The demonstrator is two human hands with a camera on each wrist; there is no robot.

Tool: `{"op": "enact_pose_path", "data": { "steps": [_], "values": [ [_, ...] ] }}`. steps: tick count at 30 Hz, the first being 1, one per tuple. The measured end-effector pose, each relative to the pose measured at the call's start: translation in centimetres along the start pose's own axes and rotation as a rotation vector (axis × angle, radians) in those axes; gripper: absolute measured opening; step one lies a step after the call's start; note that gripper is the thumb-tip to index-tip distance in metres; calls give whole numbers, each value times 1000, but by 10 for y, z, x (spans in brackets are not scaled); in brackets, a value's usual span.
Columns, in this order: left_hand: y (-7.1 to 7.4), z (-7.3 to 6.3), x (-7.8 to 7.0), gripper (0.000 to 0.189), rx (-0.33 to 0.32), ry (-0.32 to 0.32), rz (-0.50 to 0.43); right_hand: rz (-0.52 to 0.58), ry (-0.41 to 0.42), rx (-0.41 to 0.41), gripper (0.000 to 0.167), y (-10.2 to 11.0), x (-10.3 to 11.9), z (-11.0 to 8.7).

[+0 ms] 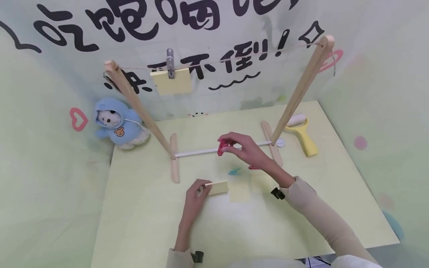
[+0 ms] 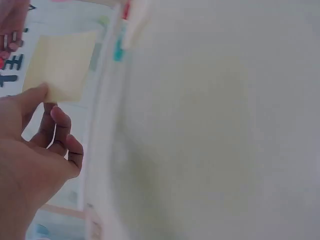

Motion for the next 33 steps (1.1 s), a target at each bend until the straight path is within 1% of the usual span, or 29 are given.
{"op": "enact_pose_path", "data": {
  "steps": [2, 4, 5, 6, 8, 10, 11, 13, 17, 19, 22, 26, 29, 33],
  "values": [
    [1, 15, -21, 13, -32, -8, -61, -15, 34, -19, 35, 8, 8, 4],
    [4, 31, -48, 14, -83, 45, -117, -29, 61, -34, 36, 16, 19, 8],
    [7, 39, -64, 12, -113, 91, -135, -39, 69, -43, 37, 20, 26, 11],
    [8, 47, -75, 10, -142, 121, -162, -55, 73, -59, 38, 26, 33, 14],
    [12, 65, -97, 10, -194, 165, -211, -76, 74, -90, 39, 39, 51, 23],
    [16, 82, -118, 11, -235, 187, -243, -104, 72, -120, 38, 53, 71, 31],
    [18, 91, -128, 13, -247, 186, -262, -121, 80, -134, 37, 60, 82, 35],
    [22, 107, -148, 16, -269, 162, -281, -137, 122, -150, 36, 74, 105, 42],
    [29, 141, -190, 20, -297, 84, -266, -195, 250, -191, 32, 101, 153, 62],
    [31, 158, -207, 21, -305, 62, -254, -222, 285, -219, 29, 112, 173, 75],
    [30, 180, -227, 22, -298, 47, -288, -249, 272, -259, 24, 126, 191, 94],
    [28, 202, -246, 24, -297, 40, -378, -257, 196, -262, 16, 139, 204, 120],
    [26, 214, -253, 24, -320, 27, -427, -276, 129, -251, 13, 147, 208, 136],
    [25, 222, -258, 23, -365, 16, -455, -271, 55, -238, 14, 154, 207, 150]
  ]
}}
Point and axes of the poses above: each hand's wrist, its own z-axis towards the middle knuckle, its own y-axis out of the back of the hand, x = y × z, the point moved 3 cm from there along z, towards the middle knuckle, and after that the axes turned 3 degrees about -z, right-handed, at the moved point
